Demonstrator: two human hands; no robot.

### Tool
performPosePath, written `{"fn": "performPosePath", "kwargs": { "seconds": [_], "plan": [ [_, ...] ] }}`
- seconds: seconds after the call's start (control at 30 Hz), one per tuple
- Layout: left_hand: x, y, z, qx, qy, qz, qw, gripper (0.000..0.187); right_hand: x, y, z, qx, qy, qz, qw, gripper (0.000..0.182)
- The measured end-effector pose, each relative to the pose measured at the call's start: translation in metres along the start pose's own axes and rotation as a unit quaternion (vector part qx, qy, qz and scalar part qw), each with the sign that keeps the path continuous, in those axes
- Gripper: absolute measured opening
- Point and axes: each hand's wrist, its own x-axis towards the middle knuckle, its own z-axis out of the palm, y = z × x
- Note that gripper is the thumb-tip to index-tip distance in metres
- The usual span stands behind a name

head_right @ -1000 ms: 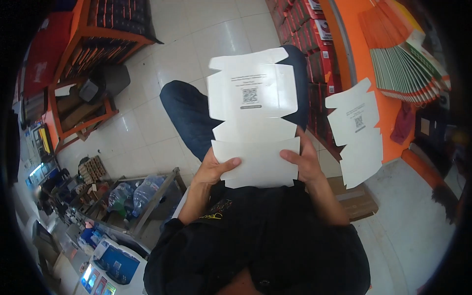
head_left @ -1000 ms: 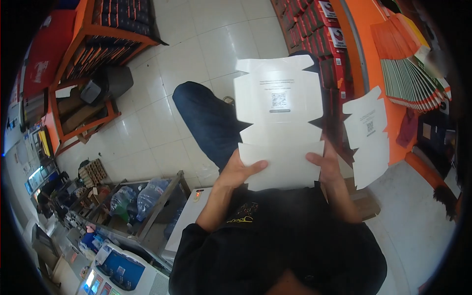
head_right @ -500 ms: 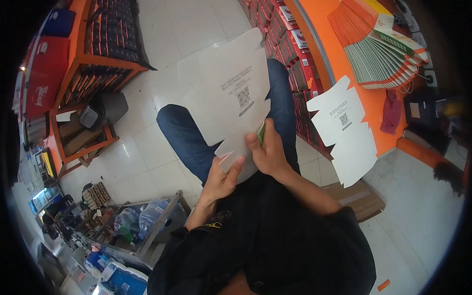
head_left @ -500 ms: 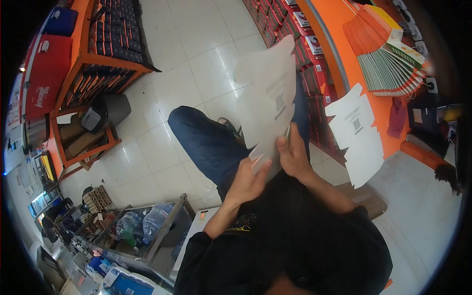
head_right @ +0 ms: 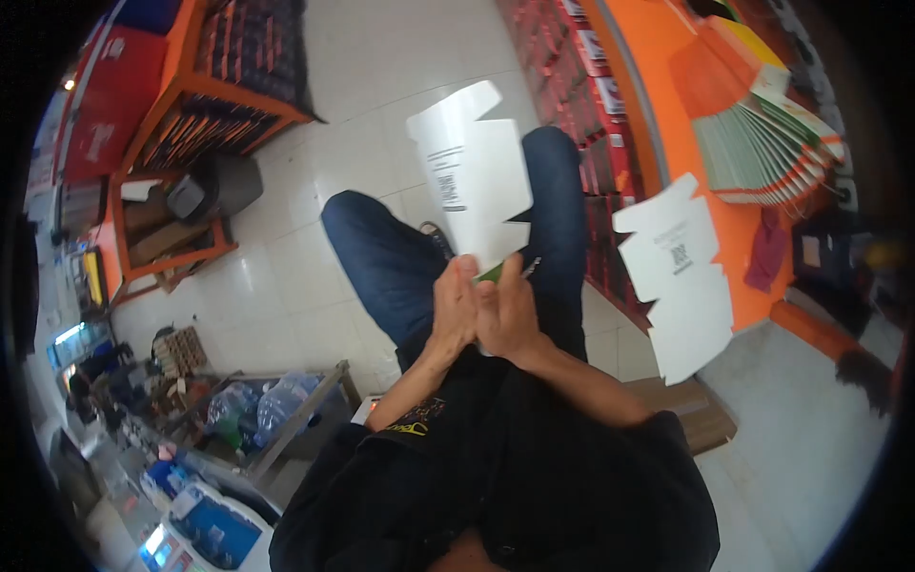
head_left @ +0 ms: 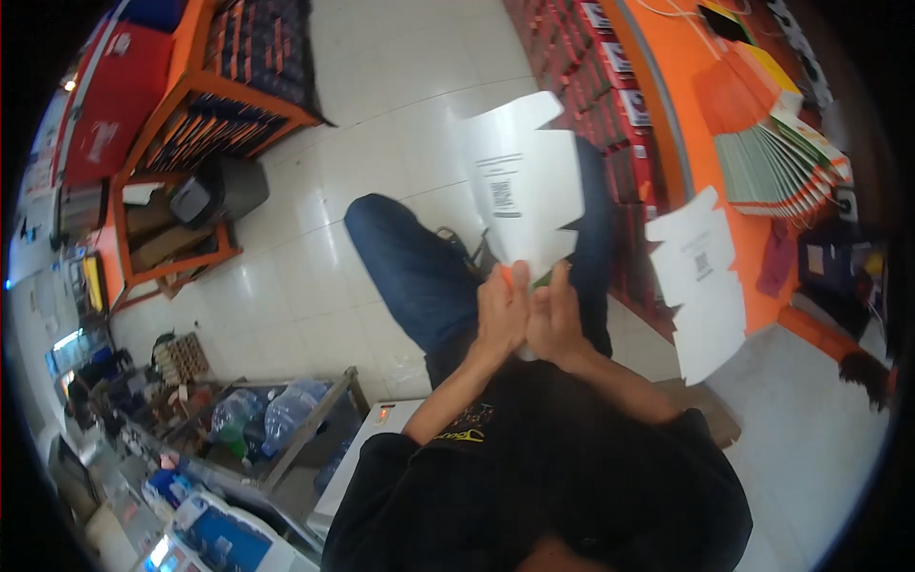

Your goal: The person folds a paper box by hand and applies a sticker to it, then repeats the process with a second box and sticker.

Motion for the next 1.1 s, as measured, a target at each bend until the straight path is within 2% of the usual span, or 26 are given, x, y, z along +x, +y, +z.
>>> {"fn": "performPosePath", "kwargs": {
  "seconds": [0.07, 0.17, 0.23, 0.27, 0.3, 0.33, 0.37, 0.4, 0.43, 0.47, 0.5, 0.53, 0.57, 0.6, 0.67, 0.7, 0.73, 0.8, 0.83, 0.93, 0.97, 1.0, 1.03, 1.07, 1.1],
  "plan": [
    [0.004, 0.003, 0.010, -0.020, -0.006, 0.003, 1.000, 0.054, 0.001, 0.002, 0.000, 0.018, -0.014, 0.031, 0.999, 0.072],
    [0.003, 0.002, 0.000, 0.071, -0.002, 0.009, 0.997, 0.056, 0.011, 0.000, 0.000, 0.013, -0.008, -0.030, 0.999, 0.067],
    [0.001, 0.002, -0.011, 0.060, -0.001, 0.024, 0.998, 0.054, 0.018, 0.004, 0.000, -0.001, 0.017, -0.086, 0.996, 0.059],
    [0.001, 0.003, -0.009, 0.039, -0.014, 0.043, 0.998, 0.054, 0.014, 0.009, -0.010, -0.009, 0.023, -0.086, 0.996, 0.059],
    [0.002, -0.013, -0.009, -0.206, -0.067, -0.022, 0.976, 0.051, 0.009, 0.017, -0.024, -0.073, 0.003, -0.038, 0.997, 0.057],
    [-0.003, -0.009, -0.018, -0.334, -0.127, -0.093, 0.929, 0.064, 0.016, 0.011, -0.025, -0.126, -0.025, 0.002, 0.992, 0.054],
    [-0.001, -0.005, -0.017, -0.437, -0.072, -0.128, 0.887, 0.062, 0.020, 0.000, -0.023, -0.043, 0.026, -0.010, 0.999, 0.047],
    [-0.001, -0.002, -0.015, -0.535, -0.018, -0.161, 0.829, 0.060, 0.017, 0.009, -0.032, 0.044, -0.055, 0.001, 0.998, 0.047],
    [-0.003, 0.004, -0.022, -0.424, 0.021, -0.137, 0.895, 0.052, 0.017, -0.007, -0.027, 0.054, -0.047, -0.026, 0.997, 0.048],
    [-0.001, 0.010, -0.030, -0.426, 0.025, -0.136, 0.894, 0.052, 0.019, -0.022, -0.028, 0.060, -0.033, -0.052, 0.996, 0.050],
    [0.002, 0.015, -0.040, -0.396, -0.010, -0.099, 0.913, 0.040, 0.021, -0.023, -0.031, 0.058, -0.034, -0.052, 0.996, 0.050],
    [0.005, 0.024, -0.051, -0.364, -0.046, -0.063, 0.928, 0.028, 0.023, -0.022, -0.036, 0.164, -0.038, -0.023, 0.985, 0.048],
    [0.007, 0.034, -0.059, -0.380, -0.054, -0.038, 0.923, 0.026, 0.026, -0.020, -0.043, 0.269, -0.040, 0.008, 0.962, 0.047],
    [0.010, 0.033, -0.064, -0.383, -0.056, -0.041, 0.921, 0.026, 0.033, -0.017, -0.050, 0.265, -0.039, 0.010, 0.963, 0.047],
    [0.012, 0.028, -0.075, -0.380, -0.099, -0.035, 0.919, 0.027, 0.047, -0.009, -0.063, 0.275, -0.129, 0.035, 0.952, 0.053],
    [0.014, 0.022, -0.078, -0.342, -0.110, -0.035, 0.932, 0.028, 0.047, -0.010, -0.075, 0.259, -0.191, 0.075, 0.944, 0.060],
    [0.013, 0.024, -0.083, -0.340, -0.113, -0.040, 0.933, 0.028, 0.045, -0.006, -0.081, 0.262, -0.187, 0.078, 0.943, 0.060],
    [0.010, 0.030, -0.089, -0.345, -0.195, -0.034, 0.918, 0.026, 0.042, -0.001, -0.087, 0.334, -0.248, 0.198, 0.888, 0.059],
    [0.010, 0.028, -0.089, -0.345, -0.198, -0.034, 0.917, 0.026, 0.040, 0.005, -0.082, 0.393, -0.263, 0.227, 0.852, 0.047],
    [0.002, 0.028, -0.082, -0.327, -0.197, -0.027, 0.924, 0.026, 0.043, -0.005, -0.078, 0.350, -0.287, 0.221, 0.864, 0.038],
    [-0.001, 0.037, -0.075, -0.289, -0.158, -0.034, 0.944, 0.027, 0.047, -0.019, -0.080, 0.254, -0.297, 0.190, 0.901, 0.039],
    [-0.003, 0.043, -0.071, -0.248, -0.119, -0.040, 0.960, 0.028, 0.045, -0.022, -0.072, 0.253, -0.296, 0.188, 0.902, 0.039],
    [-0.007, 0.045, -0.070, -0.247, -0.123, -0.039, 0.960, 0.028, 0.037, -0.025, -0.062, 0.196, -0.206, 0.175, 0.943, 0.039],
    [-0.010, 0.046, -0.070, -0.157, -0.150, -0.009, 0.976, 0.028, 0.032, -0.027, -0.054, 0.137, -0.114, 0.159, 0.971, 0.038],
    [-0.012, 0.050, -0.070, -0.067, -0.175, 0.022, 0.982, 0.030, 0.028, -0.029, -0.051, 0.088, -0.092, 0.115, 0.985, 0.051]
  ]
}}
